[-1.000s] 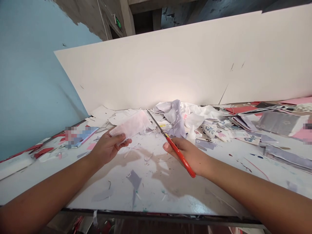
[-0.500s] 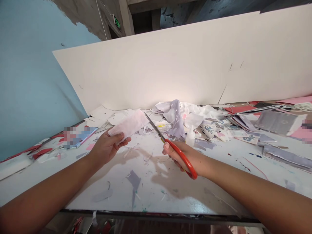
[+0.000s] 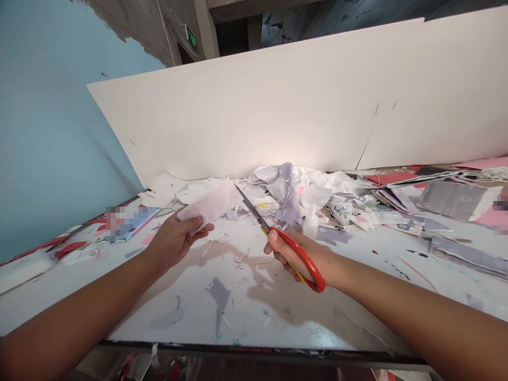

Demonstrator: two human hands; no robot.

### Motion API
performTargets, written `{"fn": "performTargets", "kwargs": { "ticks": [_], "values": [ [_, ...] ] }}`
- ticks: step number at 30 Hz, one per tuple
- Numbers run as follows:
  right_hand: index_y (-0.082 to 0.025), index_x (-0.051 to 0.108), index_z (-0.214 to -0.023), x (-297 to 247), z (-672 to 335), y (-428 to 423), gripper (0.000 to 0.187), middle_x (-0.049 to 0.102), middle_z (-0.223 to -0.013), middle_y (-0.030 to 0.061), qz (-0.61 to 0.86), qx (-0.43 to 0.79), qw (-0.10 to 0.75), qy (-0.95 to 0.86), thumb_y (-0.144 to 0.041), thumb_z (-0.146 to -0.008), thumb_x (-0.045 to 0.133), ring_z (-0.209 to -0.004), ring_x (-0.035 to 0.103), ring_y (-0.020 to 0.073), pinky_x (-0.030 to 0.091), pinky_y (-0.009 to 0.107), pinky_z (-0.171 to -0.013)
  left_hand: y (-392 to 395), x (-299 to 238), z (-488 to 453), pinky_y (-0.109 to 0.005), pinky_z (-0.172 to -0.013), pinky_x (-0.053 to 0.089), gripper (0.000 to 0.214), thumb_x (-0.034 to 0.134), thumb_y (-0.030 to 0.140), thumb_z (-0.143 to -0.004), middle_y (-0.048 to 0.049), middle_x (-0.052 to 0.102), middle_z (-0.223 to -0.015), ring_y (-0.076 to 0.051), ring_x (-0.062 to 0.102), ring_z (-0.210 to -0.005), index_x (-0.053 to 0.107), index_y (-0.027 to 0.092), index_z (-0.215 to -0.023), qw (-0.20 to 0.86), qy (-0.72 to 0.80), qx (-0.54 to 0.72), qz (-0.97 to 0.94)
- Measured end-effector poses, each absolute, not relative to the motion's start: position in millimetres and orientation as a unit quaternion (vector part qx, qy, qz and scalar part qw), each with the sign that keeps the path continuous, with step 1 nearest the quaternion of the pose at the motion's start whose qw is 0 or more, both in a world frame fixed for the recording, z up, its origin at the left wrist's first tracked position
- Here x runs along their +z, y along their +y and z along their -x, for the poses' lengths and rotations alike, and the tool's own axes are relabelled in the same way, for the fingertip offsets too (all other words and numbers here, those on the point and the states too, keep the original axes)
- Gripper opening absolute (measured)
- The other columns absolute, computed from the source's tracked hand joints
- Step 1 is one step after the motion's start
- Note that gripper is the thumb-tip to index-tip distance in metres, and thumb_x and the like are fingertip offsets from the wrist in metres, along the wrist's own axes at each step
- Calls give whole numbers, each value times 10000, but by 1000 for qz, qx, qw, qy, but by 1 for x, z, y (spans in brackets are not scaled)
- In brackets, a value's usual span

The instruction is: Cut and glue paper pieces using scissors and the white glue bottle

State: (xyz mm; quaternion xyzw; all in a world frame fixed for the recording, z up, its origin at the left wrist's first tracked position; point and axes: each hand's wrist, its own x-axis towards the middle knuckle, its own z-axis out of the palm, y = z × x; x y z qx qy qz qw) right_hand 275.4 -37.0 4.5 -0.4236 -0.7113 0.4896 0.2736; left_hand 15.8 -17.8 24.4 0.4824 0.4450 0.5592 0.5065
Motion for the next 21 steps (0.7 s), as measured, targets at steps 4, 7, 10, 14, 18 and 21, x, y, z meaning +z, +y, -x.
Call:
{"fn": "performTargets", "kwargs": {
  "ticks": [4, 7, 10, 14, 18, 21],
  "values": [
    [-160, 502, -860, 1, -276, -35, 615, 409, -623, -34, 426, 493, 273, -708, -691, -751, 213, -383, 367, 54, 383, 243, -412, -19, 26, -16, -250, -649, 465, 187, 653, 255, -632, 25, 541, -561, -183, 639, -740, 593, 160, -781, 518, 440, 542, -495],
    [-162, 496, -876, -1, -277, -35, 618, 400, -632, -36, 430, 493, 272, -706, -694, -749, 207, -392, 371, 55, 377, 235, -407, -21, 27, -17, -250, -654, 467, 217, 642, 251, -646, 29, 557, -567, -169, 637, -724, 598, 179, -846, 523, 438, 527, -508],
    [-170, 486, -871, 1, -276, -36, 616, 381, -618, -43, 439, 479, 268, -711, -700, -743, 199, -396, 368, 59, 378, 237, -413, -21, 26, -17, -264, -668, 474, 245, 641, 260, -648, 15, 593, -621, -167, 637, -715, 597, 187, -878, 528, 437, 512, -518],
    [-177, 479, -849, 5, -274, -39, 618, 356, -579, -51, 461, 460, 262, -712, -720, -719, 214, -403, 355, 70, 380, 243, -418, -20, 24, -19, -299, -675, 487, 280, 659, 289, -625, -5, 618, -695, -184, 640, -718, 586, 189, -877, 518, 439, 517, -521],
    [-181, 486, -859, 7, -273, -40, 609, 363, -571, -51, 472, 455, 256, -710, -718, -719, 235, -426, 363, 74, 371, 235, -424, -22, 24, -20, -311, -690, 483, 291, 668, 311, -618, -7, 629, -740, -183, 642, -718, 580, 195, -870, 518, 444, 508, -526],
    [-189, 483, -866, 5, -272, -40, 601, 355, -552, -56, 472, 451, 259, -711, -714, -725, 227, -431, 367, 77, 370, 231, -429, -24, 25, -20, -306, -701, 474, 250, 658, 319, -636, 5, 626, -745, -175, 642, -723, 578, 200, -840, 526, 439, 491, -539]
  ]
}}
